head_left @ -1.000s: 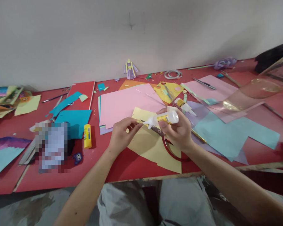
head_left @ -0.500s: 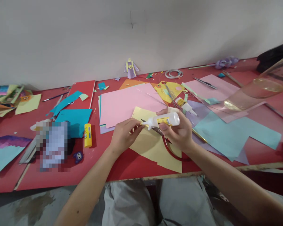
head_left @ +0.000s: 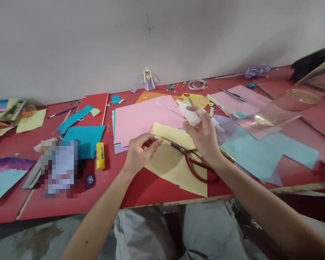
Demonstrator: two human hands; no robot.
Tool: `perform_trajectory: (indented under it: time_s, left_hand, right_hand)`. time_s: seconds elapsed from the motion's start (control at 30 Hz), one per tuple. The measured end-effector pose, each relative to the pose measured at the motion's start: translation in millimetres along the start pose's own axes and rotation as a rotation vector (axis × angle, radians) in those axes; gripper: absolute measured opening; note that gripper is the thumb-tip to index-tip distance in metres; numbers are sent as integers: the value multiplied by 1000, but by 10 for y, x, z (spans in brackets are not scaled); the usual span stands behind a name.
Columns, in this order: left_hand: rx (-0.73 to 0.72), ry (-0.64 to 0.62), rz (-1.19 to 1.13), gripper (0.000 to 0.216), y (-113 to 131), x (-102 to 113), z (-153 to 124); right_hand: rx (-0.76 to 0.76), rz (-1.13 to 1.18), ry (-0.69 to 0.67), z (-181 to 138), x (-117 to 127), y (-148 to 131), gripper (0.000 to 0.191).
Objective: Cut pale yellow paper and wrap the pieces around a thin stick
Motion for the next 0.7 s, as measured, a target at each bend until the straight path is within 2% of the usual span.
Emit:
perform_trajectory:
  time_s: [0.07,0.17,0.23,0.33,0.43,0.53,0.7]
  left_hand:
    - [58,3,-105,18,-43,13,-2]
    - [98,9,-211,18,-81,21,-1]
    - [110,13,-246,19,-91,22,4]
    - [109,20,-268,23,-87,23,14]
    - [111,26,-273,27,-79,20,20]
    - [107,10,-275,28,-60,1,20]
    - [101,-1,-269,27,-55,-20,6]
  right_hand:
    - [-34,-152,-54,55,-1,105,28]
    - [25,-306,-73,74,8,81,14]
    - [69,-273,-101,42,-27,-14,12]
    - [87,-115,-280,-57,-195,-152,17]
    - [227,-131,-408,-182,-336,-311,24]
    - [324,-191,-400,-253,-374,-359,25]
    - [368,-255,-302,-280,-340,-367,13]
Point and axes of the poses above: each hand's wrist, its own z-axis towards the middle knuckle, its own x-axis out of the back of the hand, y = z × x, the point moved 7 cm from there along z, towards the middle knuckle, and after that the axes turned 5 degrees about -y, right-handed, at the moved point
